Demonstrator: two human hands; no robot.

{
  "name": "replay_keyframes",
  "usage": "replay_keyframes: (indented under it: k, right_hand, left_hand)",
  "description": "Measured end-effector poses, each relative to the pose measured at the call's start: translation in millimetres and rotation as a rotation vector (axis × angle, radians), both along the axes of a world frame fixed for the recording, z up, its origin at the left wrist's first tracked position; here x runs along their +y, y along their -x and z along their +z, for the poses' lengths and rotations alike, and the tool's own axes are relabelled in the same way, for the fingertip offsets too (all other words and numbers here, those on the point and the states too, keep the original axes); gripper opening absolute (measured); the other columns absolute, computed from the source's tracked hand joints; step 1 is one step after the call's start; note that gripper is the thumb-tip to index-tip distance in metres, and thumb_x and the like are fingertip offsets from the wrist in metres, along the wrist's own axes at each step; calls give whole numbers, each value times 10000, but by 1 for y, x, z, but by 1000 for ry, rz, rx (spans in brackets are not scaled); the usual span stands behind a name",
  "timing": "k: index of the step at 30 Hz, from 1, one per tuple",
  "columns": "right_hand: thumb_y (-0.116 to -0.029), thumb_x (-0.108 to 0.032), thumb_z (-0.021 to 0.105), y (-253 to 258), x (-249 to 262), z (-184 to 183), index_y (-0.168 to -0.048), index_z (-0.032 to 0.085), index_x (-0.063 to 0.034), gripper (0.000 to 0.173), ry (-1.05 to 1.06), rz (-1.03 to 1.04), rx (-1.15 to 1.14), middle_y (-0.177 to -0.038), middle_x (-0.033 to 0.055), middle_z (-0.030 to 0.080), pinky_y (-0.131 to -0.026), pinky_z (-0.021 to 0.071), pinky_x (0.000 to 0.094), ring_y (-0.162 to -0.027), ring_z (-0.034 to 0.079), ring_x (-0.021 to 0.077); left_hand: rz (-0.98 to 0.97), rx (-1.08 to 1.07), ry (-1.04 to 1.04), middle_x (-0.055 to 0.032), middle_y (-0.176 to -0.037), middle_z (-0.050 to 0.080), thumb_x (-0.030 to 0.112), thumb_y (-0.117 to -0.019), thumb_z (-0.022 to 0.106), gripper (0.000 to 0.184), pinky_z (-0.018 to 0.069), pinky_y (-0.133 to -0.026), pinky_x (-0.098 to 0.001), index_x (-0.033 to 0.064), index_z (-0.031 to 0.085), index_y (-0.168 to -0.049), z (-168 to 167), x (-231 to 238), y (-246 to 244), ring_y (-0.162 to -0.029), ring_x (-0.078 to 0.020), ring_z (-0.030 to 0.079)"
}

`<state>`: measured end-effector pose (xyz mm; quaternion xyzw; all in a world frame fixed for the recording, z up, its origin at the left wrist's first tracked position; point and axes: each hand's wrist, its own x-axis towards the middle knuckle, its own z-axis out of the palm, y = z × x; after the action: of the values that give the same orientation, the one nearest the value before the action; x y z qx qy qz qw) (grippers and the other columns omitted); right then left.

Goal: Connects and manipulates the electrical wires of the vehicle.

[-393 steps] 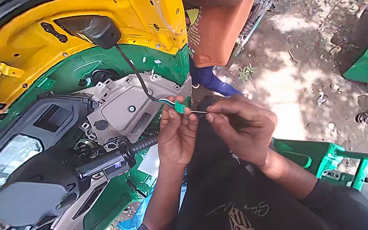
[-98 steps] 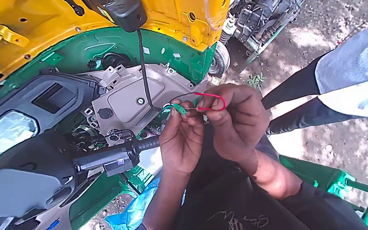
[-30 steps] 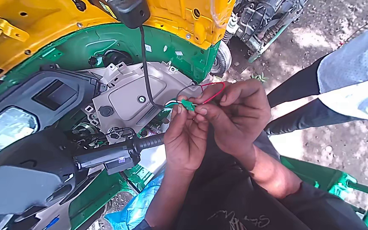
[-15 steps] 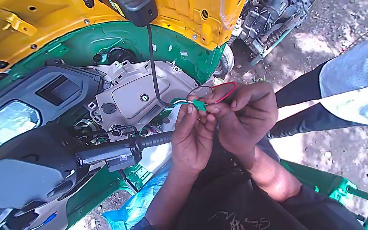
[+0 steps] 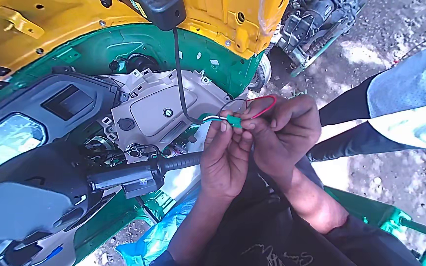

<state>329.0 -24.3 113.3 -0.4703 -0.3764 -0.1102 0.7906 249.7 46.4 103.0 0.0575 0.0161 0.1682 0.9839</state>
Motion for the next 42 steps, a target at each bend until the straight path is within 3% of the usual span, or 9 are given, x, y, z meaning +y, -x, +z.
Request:
replay_keyframes:
  k: [6, 12, 19, 32, 37, 42]
  right_hand:
    - [-860, 71, 769, 0, -3, -2, -938, 562, -65, 261, 8, 3, 22, -866, 103, 701, -766, 646, 371, -844, 736, 216]
    - [-882, 66, 750, -1, -10, -4, -1021, 609, -36, 222, 54, 45, 8, -954, 135, 723, -847, 646, 424, -937, 745, 262]
    - [-962, 34, 664, 0, -14, -3, -1142, 644, 45, 182, 160, 10, -32, -1046, 150, 732, -849, 648, 397, -951, 740, 233]
    - [-930, 51, 699, -2, -23, -2, -1100, 650, 31, 178, 173, -8, 58, -993, 134, 740, -812, 658, 398, -900, 747, 225]
    - [-938, 81, 663, 0, -33, -5, -1180, 628, 73, 244, 234, 69, 179, -1040, 172, 742, -849, 656, 441, -943, 752, 272]
    - [-967, 25, 657, 0, -44, -21, -1079, 703, 81, 134, 346, 110, 208, -951, 150, 743, -770, 656, 398, -840, 739, 222]
  left_hand:
    - [22, -1, -31, -158, -1078, 691, 109, -1045, 557, 198, 603, -852, -332, 21, 637, -1203, 0, 1, 0, -976, -213, 708]
    - [43, 18, -57, -153, -1068, 697, 108, -1046, 555, 206, 608, -858, -341, 26, 642, -1214, -1, 7, 0, -968, -213, 715]
    - [43, 18, -67, -134, -1068, 688, 103, -1042, 558, 183, 605, -847, -332, 39, 648, -1188, -3, 9, 1, -963, -200, 703]
    - [64, 43, -152, -93, -1014, 668, 123, -1038, 558, 156, 587, -840, -319, 64, 652, -1148, -10, 21, 7, -915, -179, 680]
    - [48, 183, -387, -162, -984, 686, 90, -1005, 593, 157, 605, -782, -362, -8, 690, -1080, -12, 36, 35, -836, -215, 695]
    - [51, 417, -764, -165, -972, 730, 83, -976, 616, 155, 625, -725, -338, -4, 739, -1014, -18, 76, 64, -761, -186, 715]
